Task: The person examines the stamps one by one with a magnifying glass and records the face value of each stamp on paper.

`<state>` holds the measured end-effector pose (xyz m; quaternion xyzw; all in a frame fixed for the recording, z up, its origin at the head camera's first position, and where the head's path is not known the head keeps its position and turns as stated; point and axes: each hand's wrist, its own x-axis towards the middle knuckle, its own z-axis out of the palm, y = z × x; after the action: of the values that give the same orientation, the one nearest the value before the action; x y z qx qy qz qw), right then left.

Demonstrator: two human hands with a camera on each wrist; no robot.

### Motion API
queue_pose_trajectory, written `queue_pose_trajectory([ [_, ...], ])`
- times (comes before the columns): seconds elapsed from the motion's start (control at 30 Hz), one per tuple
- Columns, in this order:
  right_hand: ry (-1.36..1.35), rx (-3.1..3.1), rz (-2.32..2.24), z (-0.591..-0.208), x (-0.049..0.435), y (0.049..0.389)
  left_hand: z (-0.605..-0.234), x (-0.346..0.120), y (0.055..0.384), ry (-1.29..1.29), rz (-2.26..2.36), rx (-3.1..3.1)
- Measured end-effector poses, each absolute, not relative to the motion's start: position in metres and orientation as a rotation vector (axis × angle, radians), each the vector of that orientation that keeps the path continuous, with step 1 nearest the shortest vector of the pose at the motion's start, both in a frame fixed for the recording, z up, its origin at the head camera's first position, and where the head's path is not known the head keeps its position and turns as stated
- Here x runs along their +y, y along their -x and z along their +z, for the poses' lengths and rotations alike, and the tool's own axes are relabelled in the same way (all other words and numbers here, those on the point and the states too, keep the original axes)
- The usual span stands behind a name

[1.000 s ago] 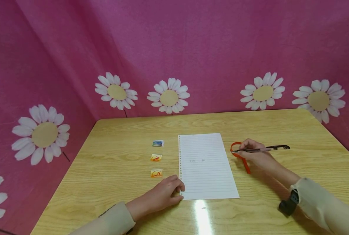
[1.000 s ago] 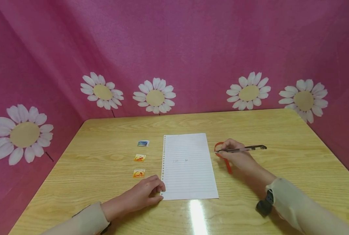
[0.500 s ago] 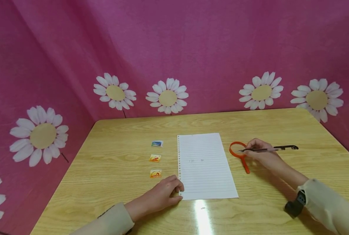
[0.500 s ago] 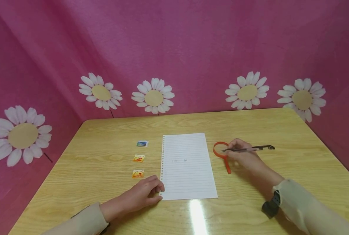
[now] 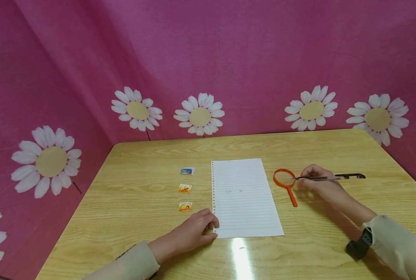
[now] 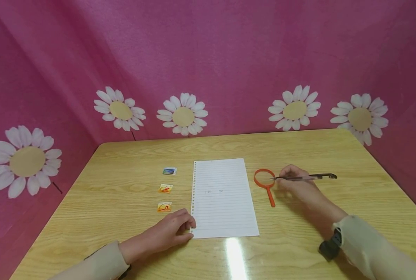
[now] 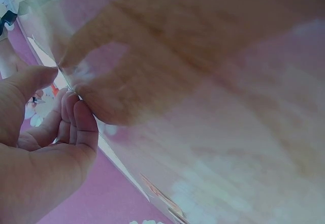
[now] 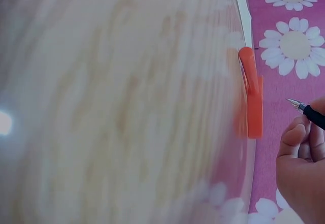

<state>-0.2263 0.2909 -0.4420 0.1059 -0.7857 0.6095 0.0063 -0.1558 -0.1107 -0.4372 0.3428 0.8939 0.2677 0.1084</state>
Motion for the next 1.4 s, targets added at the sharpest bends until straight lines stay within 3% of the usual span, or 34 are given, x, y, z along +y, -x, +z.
queue_pose_trajectory([
  [0.87, -0.123, -2.602, 1.701, -0.438, 0.316, 0.225, -0.437, -0.11, 0.155, -1.018, 0.794, 2.631],
  [1.4, -0.221, -2.593, 1.555, -0.436, 0.317, 0.225, -0.436, -0.11, 0.155, -0.998, 0.782, 2.629],
])
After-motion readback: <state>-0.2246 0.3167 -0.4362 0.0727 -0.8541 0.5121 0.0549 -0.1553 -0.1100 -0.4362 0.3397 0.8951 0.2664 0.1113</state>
